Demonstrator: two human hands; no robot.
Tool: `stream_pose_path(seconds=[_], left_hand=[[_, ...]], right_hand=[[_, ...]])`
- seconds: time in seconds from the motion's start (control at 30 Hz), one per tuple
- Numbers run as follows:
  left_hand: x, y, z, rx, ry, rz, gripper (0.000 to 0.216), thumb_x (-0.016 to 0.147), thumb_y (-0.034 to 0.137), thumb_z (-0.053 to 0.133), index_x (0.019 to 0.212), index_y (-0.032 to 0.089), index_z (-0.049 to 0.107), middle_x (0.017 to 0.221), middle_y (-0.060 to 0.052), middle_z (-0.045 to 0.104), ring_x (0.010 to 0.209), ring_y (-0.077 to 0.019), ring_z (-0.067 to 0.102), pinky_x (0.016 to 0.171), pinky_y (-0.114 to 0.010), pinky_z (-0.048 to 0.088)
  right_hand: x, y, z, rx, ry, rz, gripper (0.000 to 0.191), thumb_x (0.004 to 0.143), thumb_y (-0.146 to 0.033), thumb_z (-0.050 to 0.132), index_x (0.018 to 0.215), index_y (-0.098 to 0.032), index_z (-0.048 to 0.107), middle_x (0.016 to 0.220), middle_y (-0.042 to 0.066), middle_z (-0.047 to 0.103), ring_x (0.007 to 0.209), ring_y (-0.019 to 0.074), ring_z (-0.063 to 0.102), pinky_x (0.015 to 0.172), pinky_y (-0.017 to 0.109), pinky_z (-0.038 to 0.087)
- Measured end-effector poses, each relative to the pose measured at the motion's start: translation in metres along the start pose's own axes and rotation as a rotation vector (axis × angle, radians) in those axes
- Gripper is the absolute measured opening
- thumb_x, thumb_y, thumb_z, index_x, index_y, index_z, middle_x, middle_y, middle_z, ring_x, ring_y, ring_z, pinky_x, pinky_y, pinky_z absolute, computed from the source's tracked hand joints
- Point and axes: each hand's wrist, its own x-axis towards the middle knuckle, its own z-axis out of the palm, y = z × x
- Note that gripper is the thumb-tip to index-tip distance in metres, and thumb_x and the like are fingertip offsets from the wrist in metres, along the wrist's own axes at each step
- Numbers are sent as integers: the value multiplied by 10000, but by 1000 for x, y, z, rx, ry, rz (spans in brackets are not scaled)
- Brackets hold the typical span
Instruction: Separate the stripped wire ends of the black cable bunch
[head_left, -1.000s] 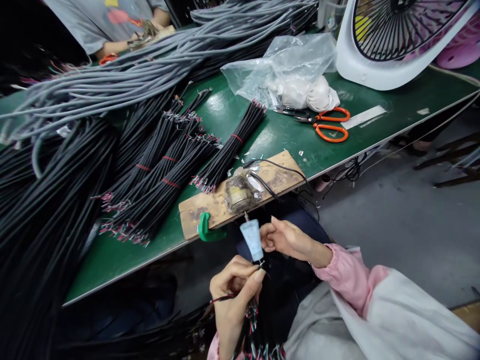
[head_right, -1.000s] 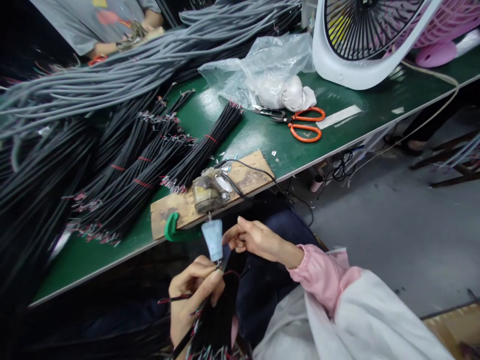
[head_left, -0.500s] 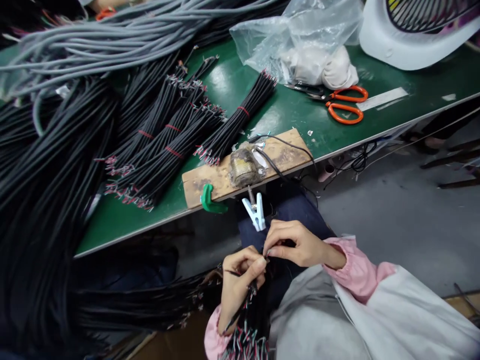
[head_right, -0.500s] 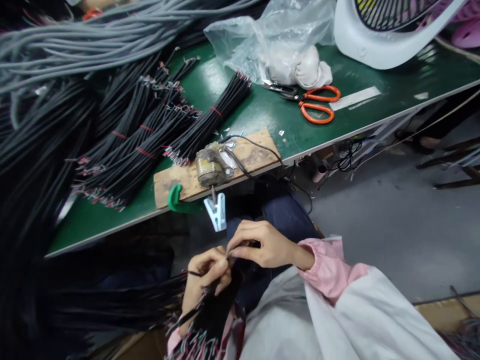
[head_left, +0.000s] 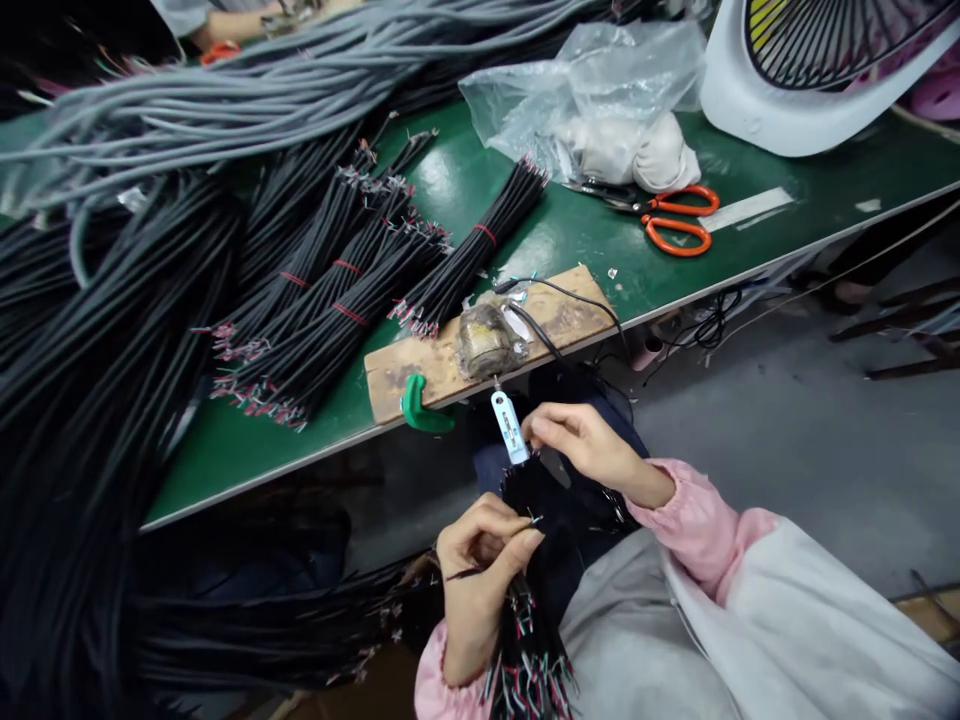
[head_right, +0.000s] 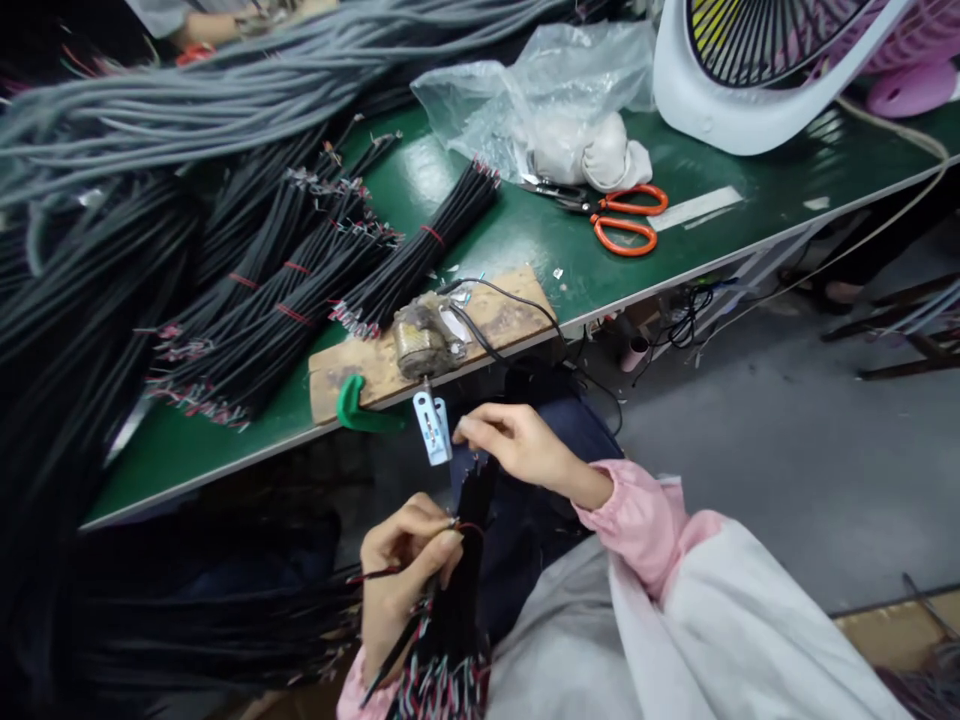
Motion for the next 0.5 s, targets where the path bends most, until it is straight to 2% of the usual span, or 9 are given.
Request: stream_pose_path(seconds=[0.07, 0.2, 0.37, 0.5], left_hand=[[6, 8, 1, 24, 19, 68, 103, 704, 121, 748, 647, 183, 690, 593, 43, 539, 408, -53, 476, 369, -167, 349], [19, 16, 1, 53, 35, 117, 110, 715, 113, 734, 647, 179, 678, 591, 44, 534, 411, -60, 486, 376, -174, 355], [32, 13, 2, 43, 13, 54, 105, 731, 125, 727, 657, 181, 676, 587, 48, 529, 409, -55, 480, 378, -166, 354], [37, 12, 5, 34, 3, 5, 122, 732, 143, 732, 635, 171, 664, 586, 48, 533, 396, -45, 467, 369, -159, 336]], right_hand=[[16, -10, 2, -11, -4, -44, 535, 788, -641, 554, 748, -114, 636, 692, 8, 577, 635, 106, 499, 615, 238, 392], [31, -13, 13, 122, -50, 22, 557, 744, -654, 600, 708, -100, 642, 625, 2, 561, 548, 86, 468, 534, 218, 362], [31, -3, 19, 413, -85, 77, 498, 741, -594, 662, 717, -96, 645, 598, -5, 554, 495, 67, 454, 486, 201, 334], [31, -3, 18, 525, -137, 112, 471, 735, -563, 692, 702, -96, 643, 584, -17, 546, 479, 57, 449, 471, 192, 333]])
